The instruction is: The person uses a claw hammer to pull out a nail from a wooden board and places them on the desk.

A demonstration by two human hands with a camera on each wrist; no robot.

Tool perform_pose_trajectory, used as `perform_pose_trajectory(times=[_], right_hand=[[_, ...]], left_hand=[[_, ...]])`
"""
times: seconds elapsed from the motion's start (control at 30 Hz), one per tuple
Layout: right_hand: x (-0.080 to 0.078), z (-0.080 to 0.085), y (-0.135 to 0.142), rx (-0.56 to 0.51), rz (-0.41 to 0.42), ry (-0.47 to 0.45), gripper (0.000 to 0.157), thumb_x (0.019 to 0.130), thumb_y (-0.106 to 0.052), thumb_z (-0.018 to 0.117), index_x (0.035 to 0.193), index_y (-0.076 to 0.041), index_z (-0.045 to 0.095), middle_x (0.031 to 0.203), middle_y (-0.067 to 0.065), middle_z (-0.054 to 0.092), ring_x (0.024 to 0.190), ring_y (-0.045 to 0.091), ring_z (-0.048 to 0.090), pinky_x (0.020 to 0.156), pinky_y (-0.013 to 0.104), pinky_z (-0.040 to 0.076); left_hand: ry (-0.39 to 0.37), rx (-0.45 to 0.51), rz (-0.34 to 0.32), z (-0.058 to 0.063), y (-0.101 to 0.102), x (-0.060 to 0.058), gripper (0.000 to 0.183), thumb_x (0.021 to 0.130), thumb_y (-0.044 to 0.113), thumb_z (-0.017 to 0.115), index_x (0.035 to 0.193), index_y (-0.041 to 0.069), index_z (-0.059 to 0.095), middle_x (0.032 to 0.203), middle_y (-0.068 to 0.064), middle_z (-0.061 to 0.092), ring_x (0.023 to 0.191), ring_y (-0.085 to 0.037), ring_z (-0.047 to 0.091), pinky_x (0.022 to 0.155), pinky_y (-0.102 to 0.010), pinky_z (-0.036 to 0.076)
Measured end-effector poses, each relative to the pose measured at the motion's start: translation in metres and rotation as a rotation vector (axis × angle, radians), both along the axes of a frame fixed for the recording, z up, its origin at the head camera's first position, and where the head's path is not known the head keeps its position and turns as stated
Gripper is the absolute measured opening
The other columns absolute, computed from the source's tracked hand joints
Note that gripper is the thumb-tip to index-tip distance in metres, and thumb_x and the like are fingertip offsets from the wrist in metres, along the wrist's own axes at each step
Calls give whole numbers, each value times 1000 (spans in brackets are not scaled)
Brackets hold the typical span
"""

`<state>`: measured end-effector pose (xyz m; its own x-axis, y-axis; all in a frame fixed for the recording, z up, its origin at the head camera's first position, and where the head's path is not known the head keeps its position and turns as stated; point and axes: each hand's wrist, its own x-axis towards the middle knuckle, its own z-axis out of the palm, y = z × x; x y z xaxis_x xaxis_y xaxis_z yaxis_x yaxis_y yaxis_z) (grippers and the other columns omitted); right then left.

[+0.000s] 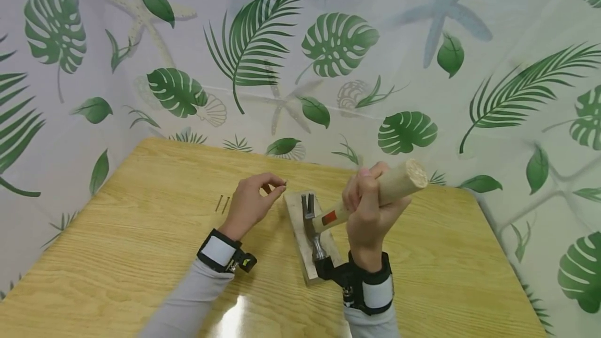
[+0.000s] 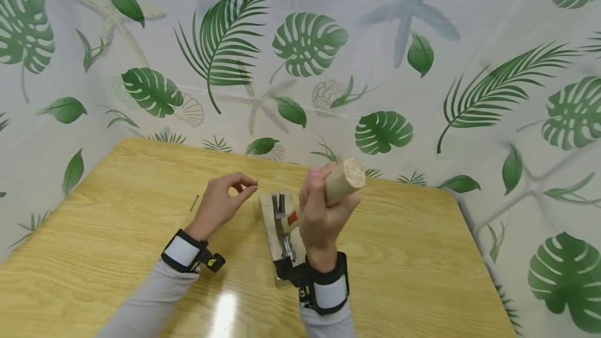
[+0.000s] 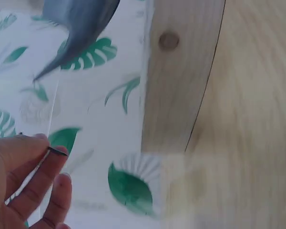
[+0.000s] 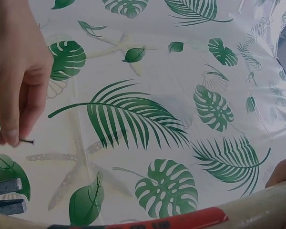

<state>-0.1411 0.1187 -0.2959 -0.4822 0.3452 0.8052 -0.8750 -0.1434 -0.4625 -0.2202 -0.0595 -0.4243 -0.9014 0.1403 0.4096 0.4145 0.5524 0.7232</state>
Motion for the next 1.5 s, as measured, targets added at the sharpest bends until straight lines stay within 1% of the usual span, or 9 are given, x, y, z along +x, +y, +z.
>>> perform_pose_trajectory(times=[0.13, 0.27, 0.43, 0.57, 0.73, 0.93, 1.3, 1.4, 1.5], right_hand=[[0, -1, 3, 9, -32, -23, 33, 90, 1, 51, 62, 4, 33, 45, -1, 31, 35, 9, 27, 35, 25, 23], [0, -2, 4, 7, -32, -50, 33, 90, -1, 52, 63, 4, 33, 45, -1, 32, 35, 10, 27, 35, 26, 23], [0, -2, 6, 5, -40, -63, 33, 90, -1, 53, 63, 5, 34, 45, -1, 32, 35, 10, 28, 34, 26, 23], [0, -2, 8, -3, -44, -71, 33, 90, -1, 53, 63, 4, 35, 45, -1, 32, 35, 10, 28, 34, 26, 23], [0, -2, 9, -9, -43, -78, 34, 91, -1, 53, 62, 4, 34, 44, -1, 32, 35, 9, 28, 34, 26, 23], [-2, -1, 9, -2, -50, -74, 35, 91, -1, 53, 62, 4, 34, 44, -1, 32, 34, 9, 28, 34, 26, 24], [-3, -1, 10, -18, -31, -85, 33, 91, -1, 53, 63, 4, 35, 45, -1, 32, 35, 9, 28, 34, 26, 23], [-3, -1, 10, -18, -28, -87, 33, 91, -1, 53, 63, 4, 36, 45, -1, 32, 35, 9, 28, 34, 26, 23], [-3, -1, 10, -19, -27, -93, 33, 91, -1, 53, 63, 4, 36, 45, -1, 32, 35, 9, 28, 34, 26, 23]], left_hand=[[-90, -63, 118, 6, -23, -4, 13, 94, 30, 75, 97, 18, 78, 91, 2, 75, 77, -17, 65, 59, -29, 48], [-205, -142, 208, 4, -47, -9, 15, 92, 30, 77, 95, 15, 78, 88, -2, 76, 75, -19, 68, 55, -31, 48], [-329, -223, 247, -3, -66, -13, 15, 90, 22, 76, 96, 8, 78, 91, -10, 76, 69, -21, 68, 54, -33, 50], [-385, -291, 261, -8, -71, -12, 13, 90, 18, 76, 91, 5, 80, 89, -11, 76, 64, -21, 65, 51, -33, 48], [-423, -358, 298, -12, -71, -12, 18, 87, 18, 77, 71, 9, 77, 72, -4, 71, 57, -17, 57, 47, -29, 41], [-449, -412, 320, -13, -71, -13, 45, 86, 19, 78, 47, 14, 56, 52, 4, 50, 50, -13, 42, 44, -28, 32], [-481, -435, 308, -13, -72, -14, 55, 88, 20, 77, 46, 17, 42, 48, 7, 31, 46, -11, 31, 44, -26, 26], [-469, -425, 306, -13, -72, -13, 54, 87, 18, 77, 45, 16, 43, 46, 7, 32, 44, -11, 31, 42, -25, 25], [-424, -410, 288, -10, -72, -11, 45, 88, 18, 77, 48, 13, 54, 47, 5, 41, 44, -11, 37, 41, -25, 28]])
